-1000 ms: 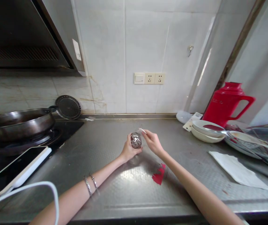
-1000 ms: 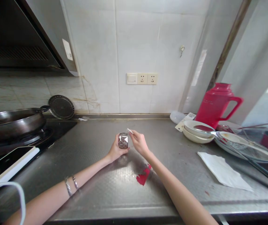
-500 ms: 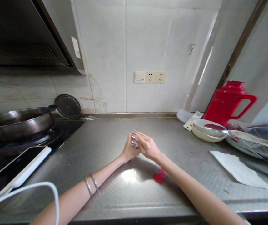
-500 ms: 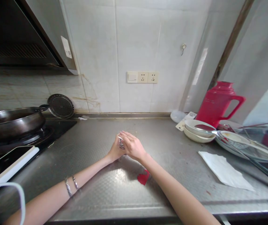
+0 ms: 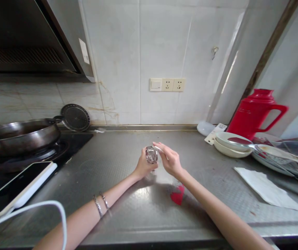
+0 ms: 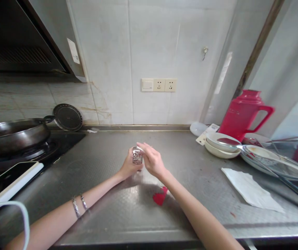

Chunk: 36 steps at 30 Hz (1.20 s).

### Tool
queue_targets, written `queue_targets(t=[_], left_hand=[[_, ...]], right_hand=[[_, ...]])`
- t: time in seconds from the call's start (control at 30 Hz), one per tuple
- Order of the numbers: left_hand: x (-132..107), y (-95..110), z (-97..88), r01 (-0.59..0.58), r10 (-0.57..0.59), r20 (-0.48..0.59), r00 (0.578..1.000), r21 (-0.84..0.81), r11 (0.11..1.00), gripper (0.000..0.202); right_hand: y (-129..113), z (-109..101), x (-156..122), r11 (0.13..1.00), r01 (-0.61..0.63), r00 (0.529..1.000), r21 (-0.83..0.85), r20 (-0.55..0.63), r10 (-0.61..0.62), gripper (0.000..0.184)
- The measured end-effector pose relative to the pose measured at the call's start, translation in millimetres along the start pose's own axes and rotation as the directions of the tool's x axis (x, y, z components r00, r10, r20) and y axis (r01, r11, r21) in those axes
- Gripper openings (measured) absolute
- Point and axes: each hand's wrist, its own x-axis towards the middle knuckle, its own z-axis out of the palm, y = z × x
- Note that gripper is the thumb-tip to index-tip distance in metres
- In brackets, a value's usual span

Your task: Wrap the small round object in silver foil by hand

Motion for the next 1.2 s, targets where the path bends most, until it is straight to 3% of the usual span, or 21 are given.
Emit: queue_targets(t=[0.07,0.13,0.23,0.33,0.4,0.7,1.03,1.2], left_hand=[[-2,3,2.7,-0.015,0.015,0.006,1.000,0.044,0.999,0.069],[-3,6,4.2,-0.043,0.043,0.000,0.999,0.093,0.995,0.070],[-4,8,4.4,-0.066,0.064,0.018,0.998,0.135,0.989,0.071],[-4,7,3.6,-0.076,0.073,0.031,0.997,0.133,0.988,0.072],[-3,6,3.2,-0.082,0.079,0.026,0.997,0.107,0.991,0.073],[-1,2,3.9,-0.048,0.050,0.055,0.997,-0.029,0.998,0.076],[4,-8,1.8,-0.059,0.060,-0.012,0.998,0.012,0.998,0.073],[5,-9,-0.4,-0.047,0.050,-0.053,0.997,0.061,0.997,0.064]], right_hand=[[10,-4,4,0.972,-0.237,0.965,0.000,-0.112,0.235,0.032],[19,-5,6,0.915,-0.401,0.905,0.031,-0.140,0.401,0.035],[24,0,6,0.883,-0.461,0.884,0.092,-0.040,0.466,0.037],[18,6,4,0.894,-0.423,0.905,0.147,0.120,0.409,0.035],[13,8,3,0.917,-0.373,0.923,0.144,0.162,0.350,0.034],[8,8,-2,0.995,-0.088,0.984,0.037,0.160,0.081,0.032],[3,6,-4,0.992,0.128,0.971,-0.001,0.202,-0.126,0.035],[1,7,-6,0.988,0.154,0.963,-0.002,0.224,-0.149,0.033]])
